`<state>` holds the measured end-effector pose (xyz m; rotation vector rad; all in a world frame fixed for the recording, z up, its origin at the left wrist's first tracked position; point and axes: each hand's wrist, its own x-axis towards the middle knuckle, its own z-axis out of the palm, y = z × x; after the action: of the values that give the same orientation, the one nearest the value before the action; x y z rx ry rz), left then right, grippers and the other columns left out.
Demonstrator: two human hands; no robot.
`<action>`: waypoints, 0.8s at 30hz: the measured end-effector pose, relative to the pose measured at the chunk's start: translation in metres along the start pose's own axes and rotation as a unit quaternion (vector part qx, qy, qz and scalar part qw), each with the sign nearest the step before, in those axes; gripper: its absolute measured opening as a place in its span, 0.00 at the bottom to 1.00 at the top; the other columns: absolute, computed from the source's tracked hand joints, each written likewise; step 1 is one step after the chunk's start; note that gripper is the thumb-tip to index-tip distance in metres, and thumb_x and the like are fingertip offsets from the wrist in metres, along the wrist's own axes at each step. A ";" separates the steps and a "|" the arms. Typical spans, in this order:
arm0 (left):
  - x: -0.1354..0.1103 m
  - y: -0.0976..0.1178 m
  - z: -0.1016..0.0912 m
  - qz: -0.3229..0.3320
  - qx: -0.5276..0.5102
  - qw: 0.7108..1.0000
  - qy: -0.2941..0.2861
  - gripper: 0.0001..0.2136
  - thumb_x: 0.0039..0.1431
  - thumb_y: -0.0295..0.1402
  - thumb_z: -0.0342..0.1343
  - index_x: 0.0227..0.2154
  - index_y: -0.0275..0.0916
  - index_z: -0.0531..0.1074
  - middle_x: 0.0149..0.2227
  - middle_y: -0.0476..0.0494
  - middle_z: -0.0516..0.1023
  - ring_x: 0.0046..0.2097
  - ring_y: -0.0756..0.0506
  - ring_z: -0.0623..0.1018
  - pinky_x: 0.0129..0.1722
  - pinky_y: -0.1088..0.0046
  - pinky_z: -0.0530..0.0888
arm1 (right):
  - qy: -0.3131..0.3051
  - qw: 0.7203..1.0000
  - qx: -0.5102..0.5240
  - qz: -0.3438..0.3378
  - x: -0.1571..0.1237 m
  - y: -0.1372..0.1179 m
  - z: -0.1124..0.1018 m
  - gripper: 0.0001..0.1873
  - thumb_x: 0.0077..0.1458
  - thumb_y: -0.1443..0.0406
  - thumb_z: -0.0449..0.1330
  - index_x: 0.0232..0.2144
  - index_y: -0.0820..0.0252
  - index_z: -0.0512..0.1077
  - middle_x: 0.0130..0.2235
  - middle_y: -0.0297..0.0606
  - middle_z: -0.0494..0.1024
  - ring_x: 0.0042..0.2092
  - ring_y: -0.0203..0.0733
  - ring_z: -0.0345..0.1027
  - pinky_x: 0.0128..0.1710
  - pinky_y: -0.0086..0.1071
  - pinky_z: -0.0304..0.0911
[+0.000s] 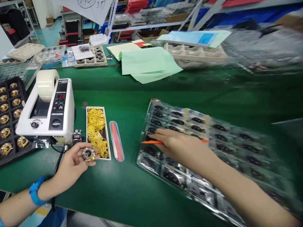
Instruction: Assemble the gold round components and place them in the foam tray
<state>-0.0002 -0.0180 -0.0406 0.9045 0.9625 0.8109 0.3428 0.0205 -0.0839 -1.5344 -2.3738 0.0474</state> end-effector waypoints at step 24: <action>-0.004 -0.005 0.004 0.061 0.076 0.991 -0.093 0.20 0.63 0.32 0.54 0.58 0.44 0.64 0.47 0.41 0.78 0.48 0.45 0.79 0.53 0.65 0.74 | 0.024 0.836 0.515 0.189 0.038 -0.164 -0.006 0.10 0.51 0.59 0.62 0.22 0.56 0.74 0.30 0.37 0.73 0.29 0.38 0.66 0.25 0.29 0.62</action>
<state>0.0034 -0.0246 -0.0427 1.1598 0.8196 0.7484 0.1852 -0.0164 -0.0366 -1.3119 -1.4489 1.1449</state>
